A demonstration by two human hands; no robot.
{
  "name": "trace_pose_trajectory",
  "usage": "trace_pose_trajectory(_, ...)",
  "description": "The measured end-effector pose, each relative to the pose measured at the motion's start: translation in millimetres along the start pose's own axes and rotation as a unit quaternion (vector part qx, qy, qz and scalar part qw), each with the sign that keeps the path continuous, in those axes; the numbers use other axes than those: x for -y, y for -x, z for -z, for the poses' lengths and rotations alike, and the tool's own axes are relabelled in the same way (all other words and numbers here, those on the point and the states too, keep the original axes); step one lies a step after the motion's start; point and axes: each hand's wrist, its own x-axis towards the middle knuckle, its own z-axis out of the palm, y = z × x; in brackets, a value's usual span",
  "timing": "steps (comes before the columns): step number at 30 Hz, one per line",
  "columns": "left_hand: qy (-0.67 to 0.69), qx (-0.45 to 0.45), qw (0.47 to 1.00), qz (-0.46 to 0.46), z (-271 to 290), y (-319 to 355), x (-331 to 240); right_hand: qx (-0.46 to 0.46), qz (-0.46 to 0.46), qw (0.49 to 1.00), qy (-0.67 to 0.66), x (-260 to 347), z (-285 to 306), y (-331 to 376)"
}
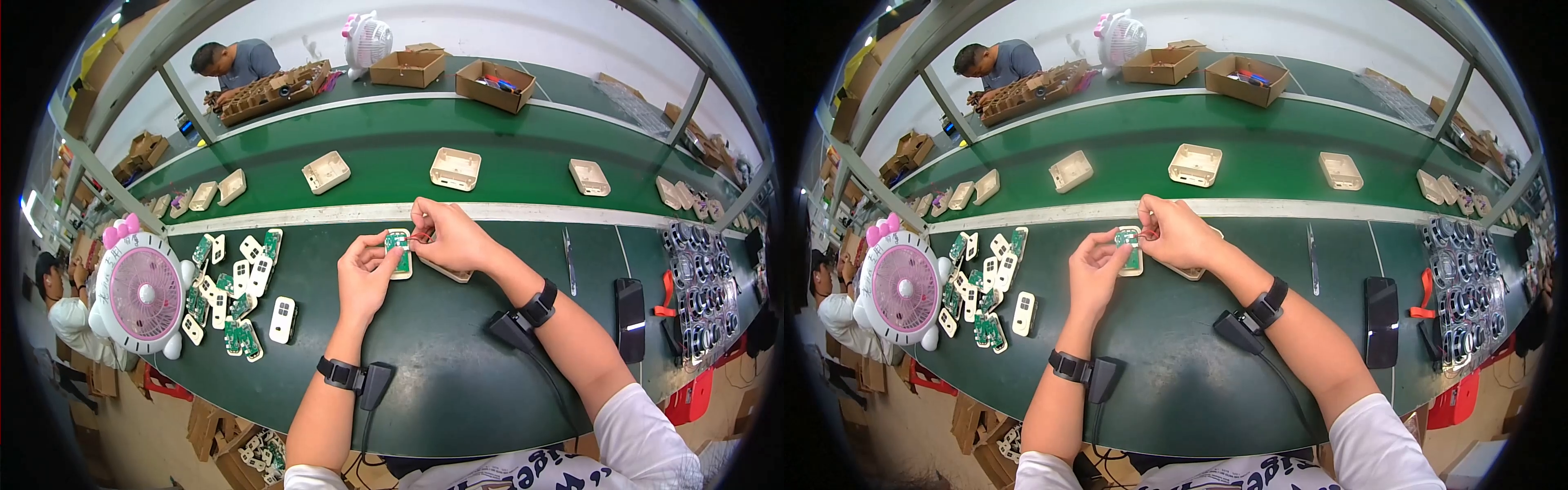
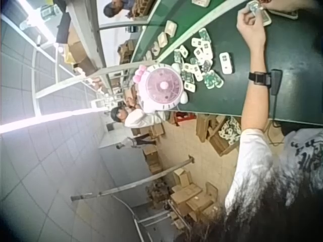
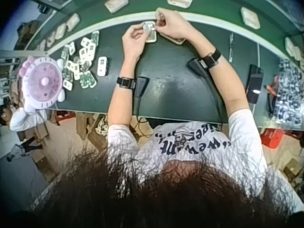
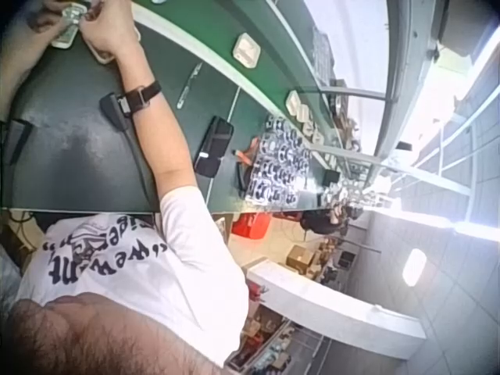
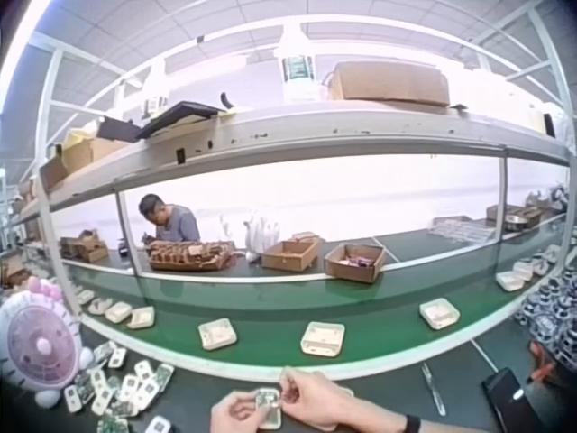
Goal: The person picks up a circuit board and a plastic housing, then connects the wires from the housing to the board by hand. They then press the circuit board into the housing and set the assembled unit back onto the conveyor belt.
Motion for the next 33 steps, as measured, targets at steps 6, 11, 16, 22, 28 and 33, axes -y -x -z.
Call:
trace_pose_trajectory(6,0.011,0.003,0.999,0.031,-4.4,1.4,1.1,0.002,-0.021,0.999,0.031,2.9,1.7,1.4)
trace_pose_trajectory(11,0.024,-0.006,0.999,0.034,-1.4,2.7,-1.0,-0.001,-0.019,1.000,0.012,3.0,-3.9,-0.3)
trace_pose_trajectory(16,0.011,0.000,0.998,0.054,-3.8,-0.1,-2.3,0.008,-0.028,0.998,0.048,5.8,2.0,-0.5)
trace_pose_trajectory(22,0.009,-0.008,0.998,0.060,-0.8,0.1,0.2,0.029,0.008,0.984,0.174,15.3,36.7,4.1)
trace_pose_trajectory(28,-0.027,-0.032,0.998,0.048,-5.6,0.5,-2.4,0.196,-0.183,0.898,0.348,30.1,38.9,16.4)
trace_pose_trajectory(33,-0.058,-0.027,0.998,0.026,-1.8,0.1,0.6,0.168,-0.195,0.887,0.382,29.7,20.5,11.4)
